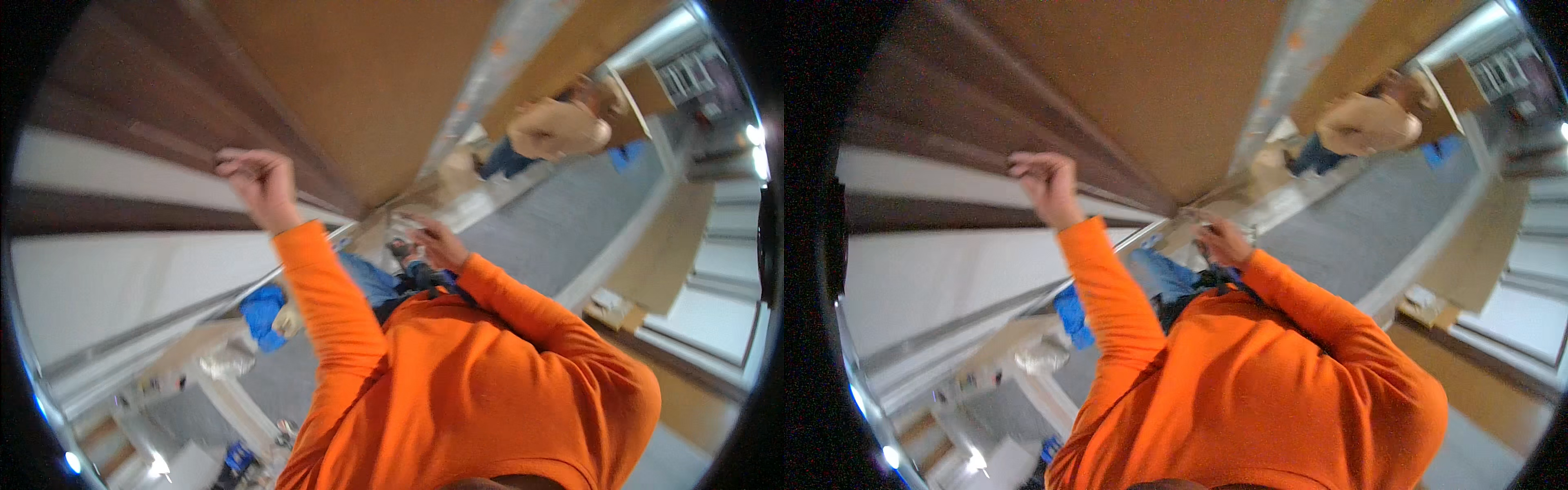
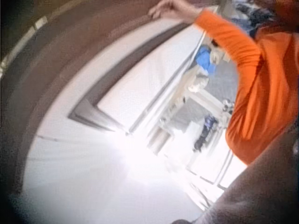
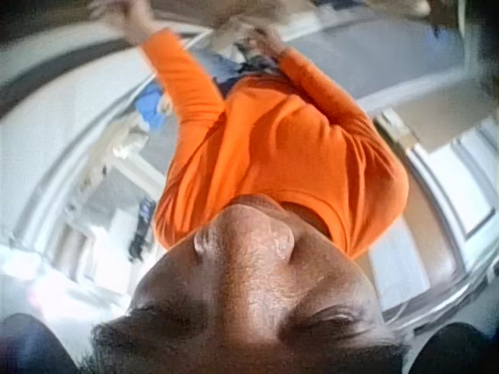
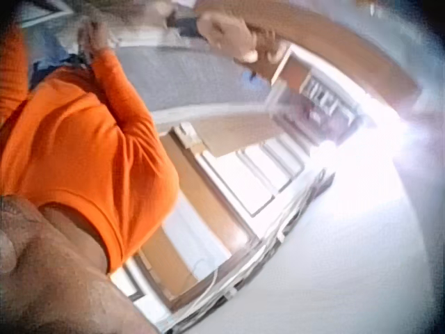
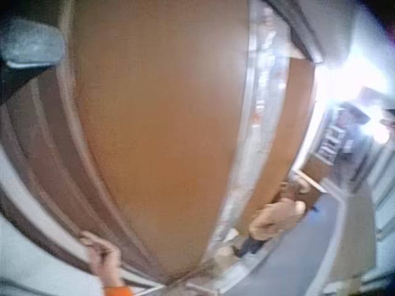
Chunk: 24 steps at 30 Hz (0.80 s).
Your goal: The person trims the excess material from the edge of a door using a utility knife while standing on a ladder.
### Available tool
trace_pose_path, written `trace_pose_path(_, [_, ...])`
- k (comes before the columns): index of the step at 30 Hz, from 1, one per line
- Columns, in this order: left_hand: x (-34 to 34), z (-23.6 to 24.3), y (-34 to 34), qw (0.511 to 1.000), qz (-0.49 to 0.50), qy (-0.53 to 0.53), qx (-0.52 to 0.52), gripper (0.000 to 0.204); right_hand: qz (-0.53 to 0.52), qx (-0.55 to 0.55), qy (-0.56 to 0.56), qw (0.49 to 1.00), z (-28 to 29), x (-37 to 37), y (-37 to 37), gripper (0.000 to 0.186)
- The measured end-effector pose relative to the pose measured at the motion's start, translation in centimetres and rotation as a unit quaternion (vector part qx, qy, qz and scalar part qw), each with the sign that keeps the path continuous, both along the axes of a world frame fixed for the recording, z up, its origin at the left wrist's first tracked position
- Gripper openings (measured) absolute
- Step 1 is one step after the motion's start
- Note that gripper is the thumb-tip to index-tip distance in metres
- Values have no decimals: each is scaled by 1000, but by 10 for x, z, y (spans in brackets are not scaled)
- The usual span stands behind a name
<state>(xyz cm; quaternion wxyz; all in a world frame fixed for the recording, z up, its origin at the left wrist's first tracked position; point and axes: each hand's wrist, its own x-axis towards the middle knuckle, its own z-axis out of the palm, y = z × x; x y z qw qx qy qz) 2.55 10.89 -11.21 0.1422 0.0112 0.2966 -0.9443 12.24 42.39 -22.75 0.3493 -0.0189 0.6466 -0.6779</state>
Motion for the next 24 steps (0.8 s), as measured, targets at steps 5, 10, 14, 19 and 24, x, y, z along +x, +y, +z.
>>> trace_pose_path(5, [-4,-5,-7,999,31,8,21,7,25,34,64,997,29,-6,-7,49])
trace_pose_path(10, [-3,-5,-7,997,33,-32,-54,15,25,55,67,996,30,-2,-3,48])
trace_pose_path(14, [-1,-2,-9,998,19,-20,-60,12,29,64,90,993,22,-1,-4,48])
trace_pose_path(19, [0,1,-16,997,16,-63,-44,11,33,59,104,992,21,2,-9,49])
trace_pose_path(24, [4,14,-23,996,-36,-75,13,14,25,32,92,995,14,7,-7,52])
